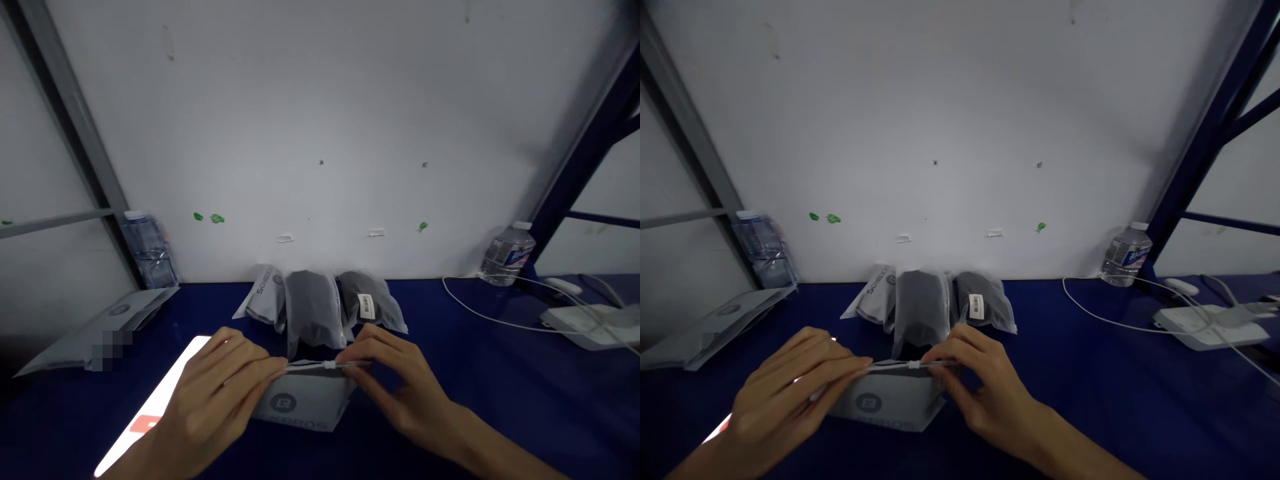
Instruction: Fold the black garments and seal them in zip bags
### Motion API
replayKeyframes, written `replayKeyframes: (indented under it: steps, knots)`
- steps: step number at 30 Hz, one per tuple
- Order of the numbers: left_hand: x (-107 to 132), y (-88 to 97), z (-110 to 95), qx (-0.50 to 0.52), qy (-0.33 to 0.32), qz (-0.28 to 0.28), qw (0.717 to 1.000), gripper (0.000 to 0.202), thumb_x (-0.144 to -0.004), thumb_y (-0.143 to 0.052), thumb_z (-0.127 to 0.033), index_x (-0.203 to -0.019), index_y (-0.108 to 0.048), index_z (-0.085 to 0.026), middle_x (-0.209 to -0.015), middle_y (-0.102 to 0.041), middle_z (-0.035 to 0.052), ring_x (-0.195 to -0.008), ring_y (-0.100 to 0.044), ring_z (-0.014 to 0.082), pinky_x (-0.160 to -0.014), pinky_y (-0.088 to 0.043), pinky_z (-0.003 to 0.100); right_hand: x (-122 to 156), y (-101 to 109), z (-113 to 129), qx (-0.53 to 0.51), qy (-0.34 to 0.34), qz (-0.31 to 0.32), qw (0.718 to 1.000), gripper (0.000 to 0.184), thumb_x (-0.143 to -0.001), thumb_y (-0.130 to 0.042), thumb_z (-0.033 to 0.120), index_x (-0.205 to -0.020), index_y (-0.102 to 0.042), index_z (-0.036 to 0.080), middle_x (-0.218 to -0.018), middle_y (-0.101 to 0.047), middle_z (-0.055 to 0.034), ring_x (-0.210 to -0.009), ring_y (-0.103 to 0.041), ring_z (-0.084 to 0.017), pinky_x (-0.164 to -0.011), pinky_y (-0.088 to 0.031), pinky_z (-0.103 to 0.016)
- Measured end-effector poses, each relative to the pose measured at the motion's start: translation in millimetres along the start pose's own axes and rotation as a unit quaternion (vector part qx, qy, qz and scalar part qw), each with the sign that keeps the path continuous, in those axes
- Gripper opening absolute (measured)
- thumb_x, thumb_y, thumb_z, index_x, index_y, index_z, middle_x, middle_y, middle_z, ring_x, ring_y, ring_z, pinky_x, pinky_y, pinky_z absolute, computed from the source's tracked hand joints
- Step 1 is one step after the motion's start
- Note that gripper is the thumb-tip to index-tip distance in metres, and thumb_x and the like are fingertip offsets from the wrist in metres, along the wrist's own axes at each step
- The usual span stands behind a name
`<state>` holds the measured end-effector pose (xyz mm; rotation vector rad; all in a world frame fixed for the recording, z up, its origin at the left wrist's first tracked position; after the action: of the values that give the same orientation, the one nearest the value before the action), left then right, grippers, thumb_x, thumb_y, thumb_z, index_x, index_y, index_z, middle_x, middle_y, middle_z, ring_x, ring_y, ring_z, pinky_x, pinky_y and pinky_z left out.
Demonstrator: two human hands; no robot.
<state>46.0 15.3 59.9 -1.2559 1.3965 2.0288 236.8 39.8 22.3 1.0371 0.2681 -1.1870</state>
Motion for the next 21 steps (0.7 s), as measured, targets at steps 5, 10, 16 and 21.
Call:
replayKeyframes:
  steps: [5,10,16,21]
  knots:
    - [1.1,-1.7,-3.7,-0.005,-0.009,0.02,1.0,0.02,-0.088,-0.061,0.004,-0.099,-0.069,-0.011,-0.079,-0.069,0.0041,-0.069,-0.061,0.0164,-0.064,-0.047,0.033,4.5,-1.2,0.8,0.007,0.02,-0.019,1.0,0.022,-0.094,-0.054,0.007,-0.104,-0.067,0.022,-0.088,-0.059,-0.0029,-0.076,-0.058,-0.015,-0.064,-0.048,-0.028]
    - [-0.7,-0.5,-5.2,-0.001,-0.015,0.029,0.999,0.018,-0.091,-0.059,0.001,-0.098,-0.069,-0.011,-0.079,-0.07,0.0038,-0.069,-0.061,0.0154,-0.063,-0.047,0.032,6.3,-7.5,3.0,0.021,0.035,0.019,0.999,0.045,-0.095,-0.041,0.0,-0.12,-0.066,0.028,-0.089,-0.051,-0.0029,-0.073,-0.052,-0.014,-0.058,-0.044,-0.028]
    - [-0.3,2.2,0.9,0.003,0.01,0.013,1.0,0.023,-0.087,-0.062,0.004,-0.099,-0.068,-0.015,-0.081,-0.072,0.0012,-0.071,-0.064,0.0157,-0.065,-0.048,0.033,4.7,-3.0,8.5,0.05,0.055,0.0,0.997,0.033,-0.093,-0.055,0.005,-0.119,-0.064,0.023,-0.091,-0.058,-0.0034,-0.076,-0.057,-0.014,-0.06,-0.049,-0.027]
    - [1.6,2.7,4.4,0.001,0.028,0.011,1.0,0.021,-0.088,-0.062,0.002,-0.096,-0.068,-0.017,-0.081,-0.072,-0.0002,-0.072,-0.066,0.0154,-0.066,-0.05,0.033,8.1,2.6,16.8,0.103,0.115,-0.042,0.987,0.032,-0.091,-0.057,0.002,-0.114,-0.066,0.022,-0.091,-0.061,-0.0035,-0.077,-0.06,-0.014,-0.061,-0.051,-0.027]
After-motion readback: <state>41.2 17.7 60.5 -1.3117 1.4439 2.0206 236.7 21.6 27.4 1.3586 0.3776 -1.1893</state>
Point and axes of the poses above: each hand's wrist, its own x-axis away from the middle knuckle, its own y-axis out of the back of the hand, z = x × y, the point moved 8 cm from there along -x, towards the middle knuckle
